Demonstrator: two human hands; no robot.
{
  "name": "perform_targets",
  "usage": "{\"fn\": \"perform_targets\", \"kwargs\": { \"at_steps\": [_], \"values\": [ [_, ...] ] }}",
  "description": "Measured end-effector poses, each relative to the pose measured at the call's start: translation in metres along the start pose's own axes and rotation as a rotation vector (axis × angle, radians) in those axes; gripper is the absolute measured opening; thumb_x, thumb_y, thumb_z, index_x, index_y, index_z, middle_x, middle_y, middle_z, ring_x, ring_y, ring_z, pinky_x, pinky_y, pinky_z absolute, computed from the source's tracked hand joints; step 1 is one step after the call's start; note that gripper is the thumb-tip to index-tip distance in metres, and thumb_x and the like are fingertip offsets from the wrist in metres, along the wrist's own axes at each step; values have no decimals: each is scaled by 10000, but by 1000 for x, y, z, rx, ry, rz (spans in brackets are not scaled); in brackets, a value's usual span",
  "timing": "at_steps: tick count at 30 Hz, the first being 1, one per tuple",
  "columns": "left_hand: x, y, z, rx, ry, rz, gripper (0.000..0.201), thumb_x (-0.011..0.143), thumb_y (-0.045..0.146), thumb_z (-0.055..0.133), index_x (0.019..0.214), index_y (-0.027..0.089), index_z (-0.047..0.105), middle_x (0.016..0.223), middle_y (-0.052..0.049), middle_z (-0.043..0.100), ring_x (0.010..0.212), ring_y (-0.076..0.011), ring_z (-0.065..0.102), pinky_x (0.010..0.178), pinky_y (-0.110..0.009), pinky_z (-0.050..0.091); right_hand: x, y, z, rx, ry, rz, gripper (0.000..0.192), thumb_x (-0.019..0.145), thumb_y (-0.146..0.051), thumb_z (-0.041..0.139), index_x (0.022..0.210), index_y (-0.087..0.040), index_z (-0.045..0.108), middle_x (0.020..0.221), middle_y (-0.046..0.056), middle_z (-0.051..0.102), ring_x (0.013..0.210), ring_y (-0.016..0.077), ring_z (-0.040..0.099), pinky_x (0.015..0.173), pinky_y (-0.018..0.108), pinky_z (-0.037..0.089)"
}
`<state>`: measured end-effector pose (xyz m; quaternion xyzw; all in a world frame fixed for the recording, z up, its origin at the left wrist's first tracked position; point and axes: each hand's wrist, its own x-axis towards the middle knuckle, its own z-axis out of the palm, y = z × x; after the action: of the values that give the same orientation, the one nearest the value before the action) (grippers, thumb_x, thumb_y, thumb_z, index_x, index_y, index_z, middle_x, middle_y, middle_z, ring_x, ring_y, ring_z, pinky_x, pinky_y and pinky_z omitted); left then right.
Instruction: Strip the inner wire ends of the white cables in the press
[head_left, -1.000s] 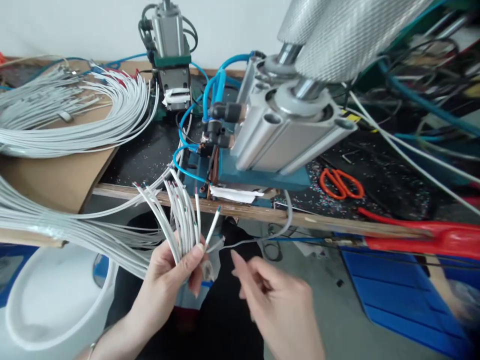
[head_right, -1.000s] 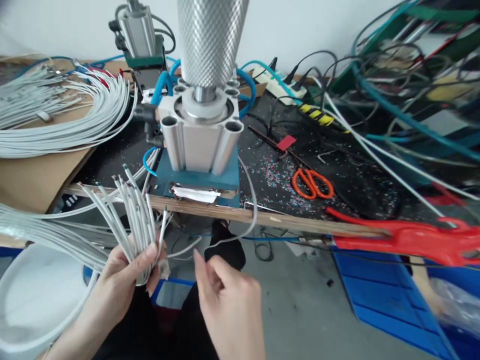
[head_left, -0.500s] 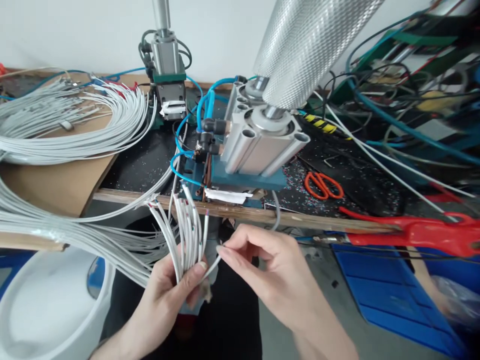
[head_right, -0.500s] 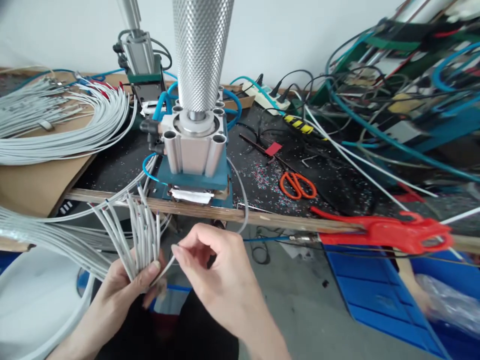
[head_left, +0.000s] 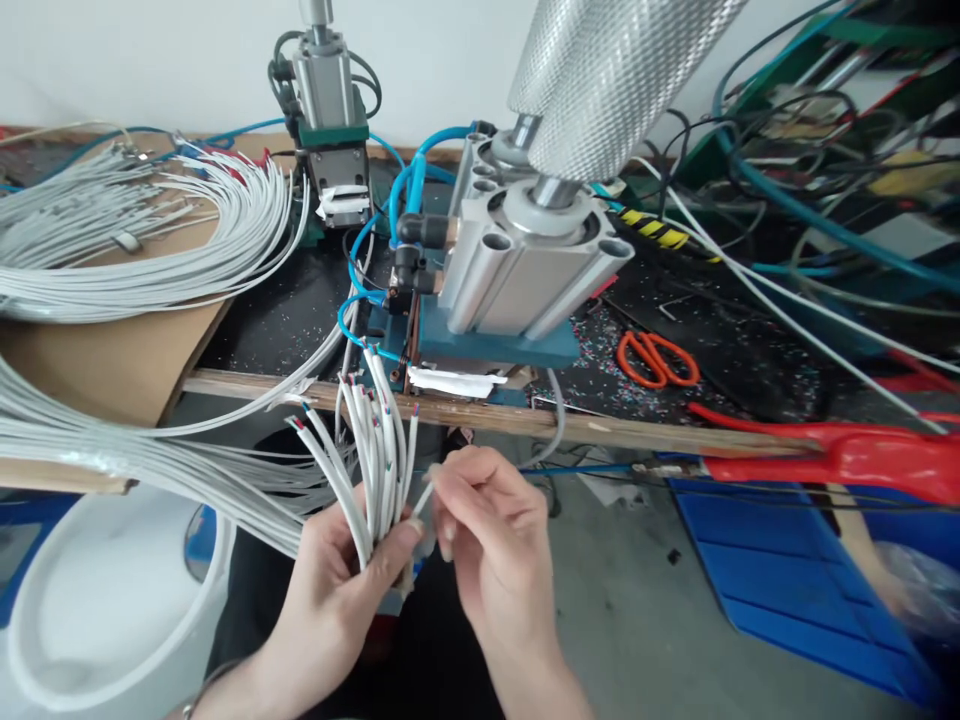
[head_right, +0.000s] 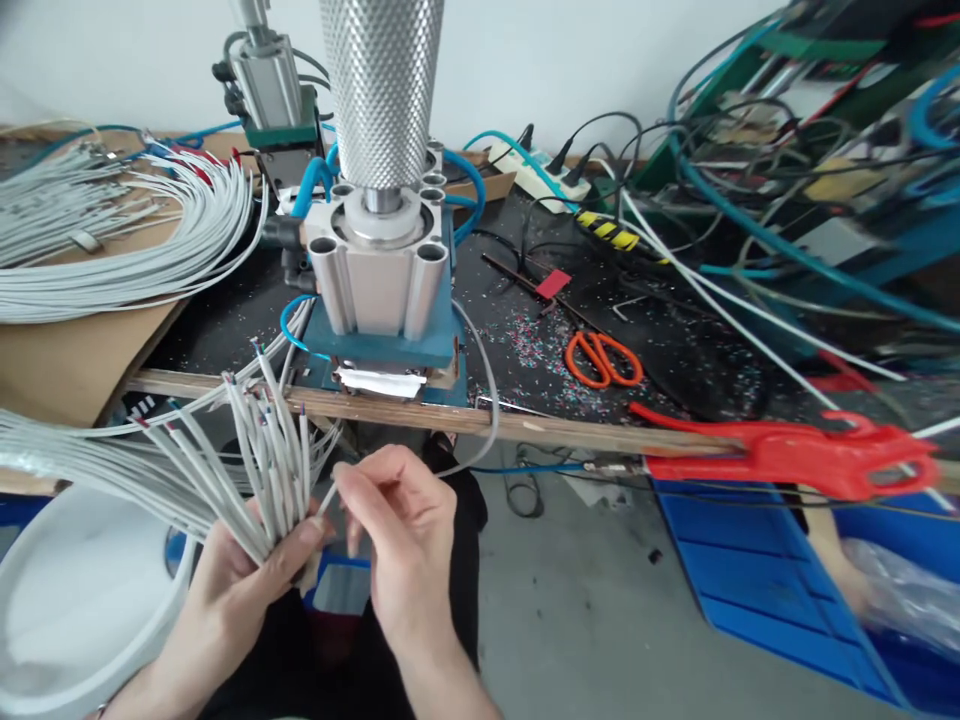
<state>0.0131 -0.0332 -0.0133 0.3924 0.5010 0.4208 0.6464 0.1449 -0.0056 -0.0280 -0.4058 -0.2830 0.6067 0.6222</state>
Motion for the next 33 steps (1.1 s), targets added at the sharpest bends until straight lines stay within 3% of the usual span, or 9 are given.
{"fn": "perform_targets", "kwargs": {
  "at_steps": [4,7,12,19,22,25,28,31,33],
  "values": [
    [3,0,1,3,22,-10,244,960,399,705,877,170,713,772,-18,625,679,-124,480,631,-238,411,-2,4,-1,42,-17,74,265,853,-410,797,710,-190,760,628,-5,636,483,103,542,436,206,476],
    [2,3,1,-7,35,-30,277,955,418,708,838,167,693,676,14,541,610,-109,411,579,-238,370,0,-3,-9,-69,-65,4,273,919,-413,733,776,-192,805,714,23,671,544,117,598,493,224,511],
    [1,6,2,32,7,29,286,954,406,704,783,179,667,647,29,476,599,-117,374,562,-247,340,2,-18,-17,-270,-121,-98,133,865,-278,808,770,-201,756,699,-5,657,535,98,573,491,206,481],
    [1,1,1,42,1,12,304,945,407,715,765,170,655,619,40,445,569,-101,334,528,-239,304,14,-39,-24,-392,-291,87,213,811,-276,856,706,-182,696,592,-46,587,480,71,495,445,179,406],
    [2,1,1,-32,47,9,293,936,390,738,768,154,697,606,32,465,544,-85,340,497,-230,283,11,-30,-22,-352,-315,63,108,851,-307,821,887,-211,787,803,7,699,612,97,595,533,189,499],
    [6,4,2,-163,144,30,249,897,383,790,809,151,767,606,20,519,526,-75,378,484,-212,306,-1,-8,-15,-296,-299,40,216,892,-356,777,1076,-245,801,1066,63,722,836,170,697,669,252,588],
    [11,6,4,-235,219,91,184,854,365,834,850,182,815,721,-21,654,580,-104,507,534,-215,449,-13,10,-7,-232,-188,15,257,923,-361,747,1164,-276,776,1125,67,718,744,160,707,660,283,606],
    [15,7,7,-250,235,128,134,837,340,850,864,209,837,835,-39,726,632,-123,591,561,-218,524,-19,14,3,-251,-33,-137,137,930,-280,741,1047,-286,812,1115,61,729,617,113,650,597,260,591],
    [15,9,9,-272,219,139,98,852,320,839,878,226,837,828,-21,715,619,-115,604,559,-212,532,-19,12,8,-257,5,-174,110,944,-256,719,951,-268,828,1023,61,745,571,109,623,516,238,560]
  ]
}}
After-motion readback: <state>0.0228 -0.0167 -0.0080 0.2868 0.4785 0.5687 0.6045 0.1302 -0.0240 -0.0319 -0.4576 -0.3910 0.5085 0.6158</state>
